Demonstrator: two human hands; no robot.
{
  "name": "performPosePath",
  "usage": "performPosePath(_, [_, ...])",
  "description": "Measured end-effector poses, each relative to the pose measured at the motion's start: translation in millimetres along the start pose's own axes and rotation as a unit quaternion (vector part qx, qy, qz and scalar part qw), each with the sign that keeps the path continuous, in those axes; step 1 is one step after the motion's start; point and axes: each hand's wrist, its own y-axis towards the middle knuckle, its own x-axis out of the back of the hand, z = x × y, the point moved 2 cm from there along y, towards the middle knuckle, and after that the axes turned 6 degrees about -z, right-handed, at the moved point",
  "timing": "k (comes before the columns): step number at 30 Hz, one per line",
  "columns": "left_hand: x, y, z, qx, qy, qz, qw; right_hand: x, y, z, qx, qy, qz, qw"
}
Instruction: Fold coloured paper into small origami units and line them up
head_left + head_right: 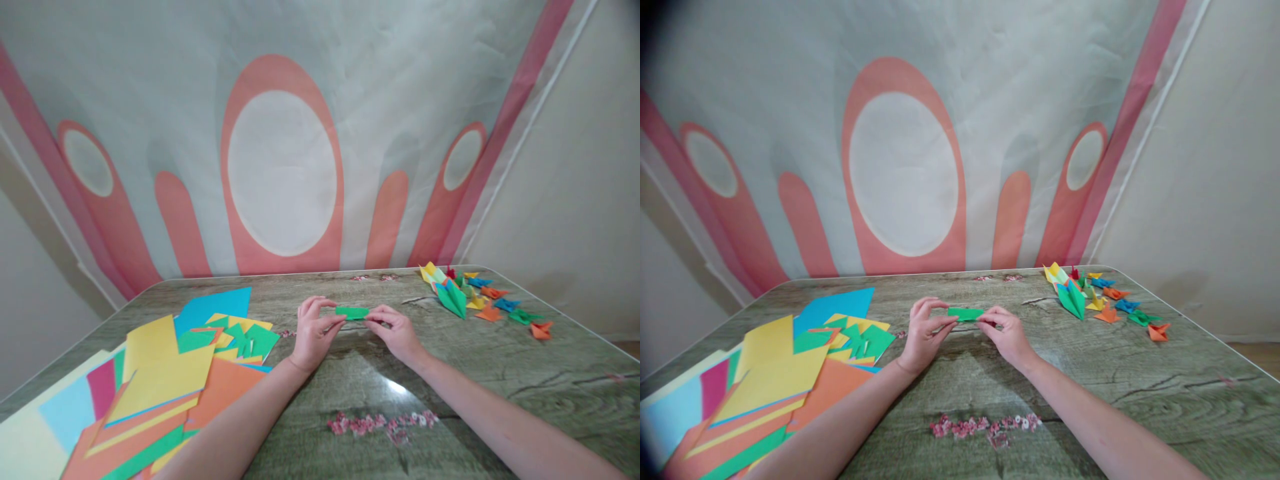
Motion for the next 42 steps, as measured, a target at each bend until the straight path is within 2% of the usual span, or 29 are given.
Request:
performPosePath(8, [5.2,1.3,-7.3,-0.066,0.039,0.067,0.995,4.7,-0.9,4.1,0.112,-0.062,-0.003,0.992])
performPosePath(12, [3.5,0.5,-6.9,-0.100,0.066,0.091,0.989,3.0,-2.3,4.3,0.197,-0.137,0.007,0.971])
performPosePath(16, [0.7,-0.2,-6.0,-0.136,0.083,0.115,0.981,-0.3,-3.7,3.7,0.242,-0.214,0.039,0.945])
performPosePath(20, [0.2,0.1,-6.5,-0.170,0.091,0.118,0.974,-0.1,-3.8,4.9,0.274,-0.265,0.050,0.923])
performPosePath(23, [1.4,0.9,-5.9,-0.171,0.095,0.102,0.975,2.0,-3.3,5.5,0.299,-0.272,0.038,0.914])
performPosePath(30, [4.8,1.5,-3.4,-0.146,0.078,0.069,0.984,3.4,-3.7,4.3,0.313,-0.259,0.026,0.913])
performPosePath(37, [4.2,0.8,-8.2,-0.168,0.070,0.119,0.976,0.9,-4.9,9.1,0.298,-0.231,0.051,0.925])
performPosePath(42, [4.4,1.0,-9.2,-0.156,0.060,0.135,0.977,1.0,-3.6,9.7,0.278,-0.223,0.053,0.933])
